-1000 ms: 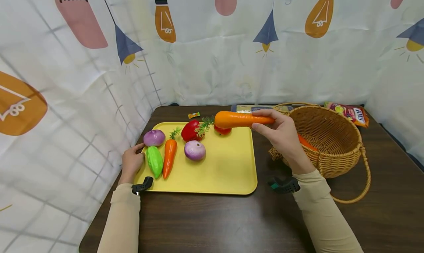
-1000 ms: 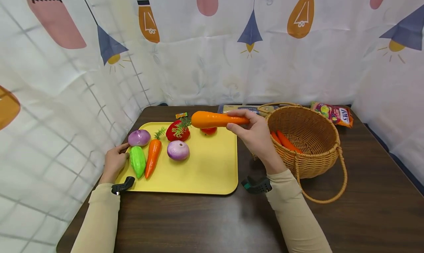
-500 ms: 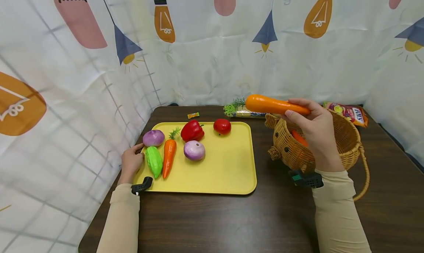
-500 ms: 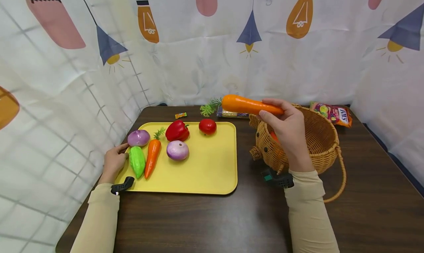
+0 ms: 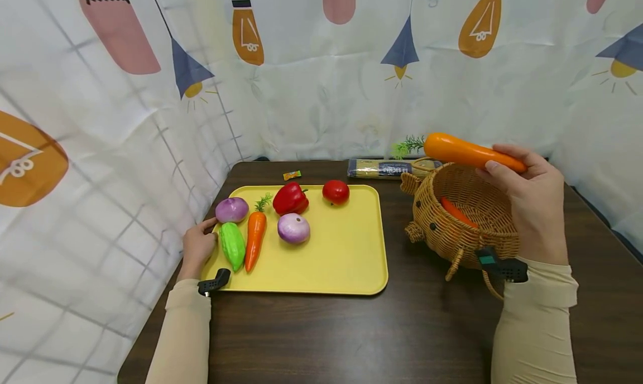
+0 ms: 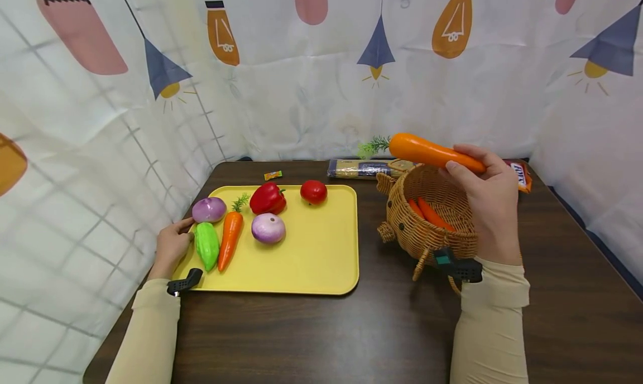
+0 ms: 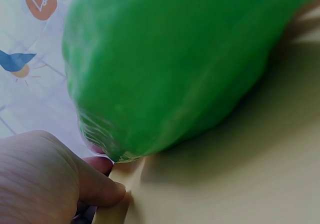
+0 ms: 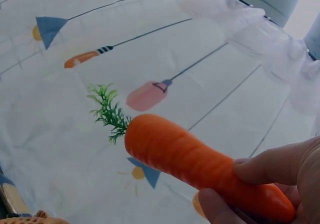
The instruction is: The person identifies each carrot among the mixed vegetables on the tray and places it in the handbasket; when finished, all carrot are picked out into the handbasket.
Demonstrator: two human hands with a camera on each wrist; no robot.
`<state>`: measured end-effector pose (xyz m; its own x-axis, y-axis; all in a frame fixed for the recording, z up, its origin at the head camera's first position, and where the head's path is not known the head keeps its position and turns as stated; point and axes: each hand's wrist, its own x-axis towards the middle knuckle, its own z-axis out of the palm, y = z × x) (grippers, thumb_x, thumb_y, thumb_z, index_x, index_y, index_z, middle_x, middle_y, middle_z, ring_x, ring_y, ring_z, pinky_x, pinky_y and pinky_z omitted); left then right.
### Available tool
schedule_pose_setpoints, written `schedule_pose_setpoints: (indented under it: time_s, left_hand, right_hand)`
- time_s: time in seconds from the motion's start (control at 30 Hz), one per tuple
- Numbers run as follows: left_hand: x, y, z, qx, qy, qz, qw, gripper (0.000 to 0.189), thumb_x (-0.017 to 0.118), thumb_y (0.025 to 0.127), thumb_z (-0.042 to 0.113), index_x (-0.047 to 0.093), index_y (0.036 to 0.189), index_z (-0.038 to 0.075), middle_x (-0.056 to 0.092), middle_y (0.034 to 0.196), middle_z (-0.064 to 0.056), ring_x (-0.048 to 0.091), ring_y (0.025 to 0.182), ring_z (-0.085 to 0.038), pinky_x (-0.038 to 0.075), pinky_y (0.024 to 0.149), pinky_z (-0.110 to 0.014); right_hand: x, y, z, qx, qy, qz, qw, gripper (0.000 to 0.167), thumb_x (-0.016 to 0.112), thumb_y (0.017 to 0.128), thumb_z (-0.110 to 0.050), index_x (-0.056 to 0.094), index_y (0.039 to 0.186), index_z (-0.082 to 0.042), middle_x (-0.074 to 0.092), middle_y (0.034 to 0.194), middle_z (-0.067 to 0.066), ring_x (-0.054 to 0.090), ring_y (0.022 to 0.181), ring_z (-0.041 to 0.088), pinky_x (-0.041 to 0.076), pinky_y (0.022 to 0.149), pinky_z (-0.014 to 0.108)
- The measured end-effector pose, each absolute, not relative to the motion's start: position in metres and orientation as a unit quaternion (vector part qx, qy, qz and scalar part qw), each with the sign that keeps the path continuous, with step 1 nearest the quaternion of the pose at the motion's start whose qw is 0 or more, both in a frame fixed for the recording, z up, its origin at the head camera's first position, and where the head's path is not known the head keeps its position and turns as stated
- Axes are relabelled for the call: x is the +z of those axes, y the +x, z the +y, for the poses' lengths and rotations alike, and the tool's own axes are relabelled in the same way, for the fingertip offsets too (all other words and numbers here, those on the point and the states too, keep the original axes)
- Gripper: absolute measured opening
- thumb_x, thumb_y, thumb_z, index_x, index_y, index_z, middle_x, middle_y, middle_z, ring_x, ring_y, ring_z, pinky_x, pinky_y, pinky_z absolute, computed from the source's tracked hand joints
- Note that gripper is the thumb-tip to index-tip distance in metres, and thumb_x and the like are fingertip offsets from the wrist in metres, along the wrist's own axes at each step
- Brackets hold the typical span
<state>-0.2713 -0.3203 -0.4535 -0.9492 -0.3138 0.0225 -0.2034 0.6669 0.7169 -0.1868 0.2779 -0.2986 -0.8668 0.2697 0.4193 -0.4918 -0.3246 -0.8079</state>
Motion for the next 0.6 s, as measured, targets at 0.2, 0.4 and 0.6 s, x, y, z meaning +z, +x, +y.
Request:
schedule_pose_setpoints:
  time_s: [0.2, 0.4, 0.6]
  left_hand:
    - [-0.453, -0.271, -0.321, -0.381, 0.144, -0.911, 0.072, 0.051, 0.042, 0.091, 0.002, 0.05, 0.141, 0.001, 0.052, 0.139, -0.023, 0.046, 0.128, -0.039, 0.038, 0.103, -0.051]
    - [-0.455, -0.271, -0.32, -0.385, 0.142, -0.909, 0.076, 0.052, 0.043, 0.09, 0.0, 0.051, 0.141, 0.0, 0.054, 0.137, -0.023, 0.049, 0.125, -0.038, 0.041, 0.1, -0.048]
    - [-0.455, -0.273, -0.32, -0.387, 0.14, -0.908, 0.077, 0.052, 0.043, 0.09, 0.0, 0.051, 0.141, 0.0, 0.054, 0.138, -0.022, 0.048, 0.126, -0.038, 0.04, 0.1, -0.048]
  right_hand:
    - [-0.302, -0.187, 0.293, 0.805, 0.092, -0.535, 0.24, 0.039, 0.066, 0.082, 0.015, 0.061, 0.12, 0.014, 0.055, 0.119, 0.02, 0.063, 0.102, 0.025, 0.054, 0.077, 0.031]
    - [-0.304, -0.185, 0.309, 0.814, 0.054, -0.523, 0.249, 0.039, 0.068, 0.08, 0.014, 0.063, 0.119, 0.013, 0.054, 0.118, 0.016, 0.064, 0.1, 0.024, 0.054, 0.074, 0.032]
    - [-0.306, -0.184, 0.32, 0.821, 0.033, -0.509, 0.257, 0.037, 0.068, 0.08, 0.015, 0.064, 0.116, 0.013, 0.052, 0.118, 0.018, 0.063, 0.1, 0.025, 0.054, 0.073, 0.032]
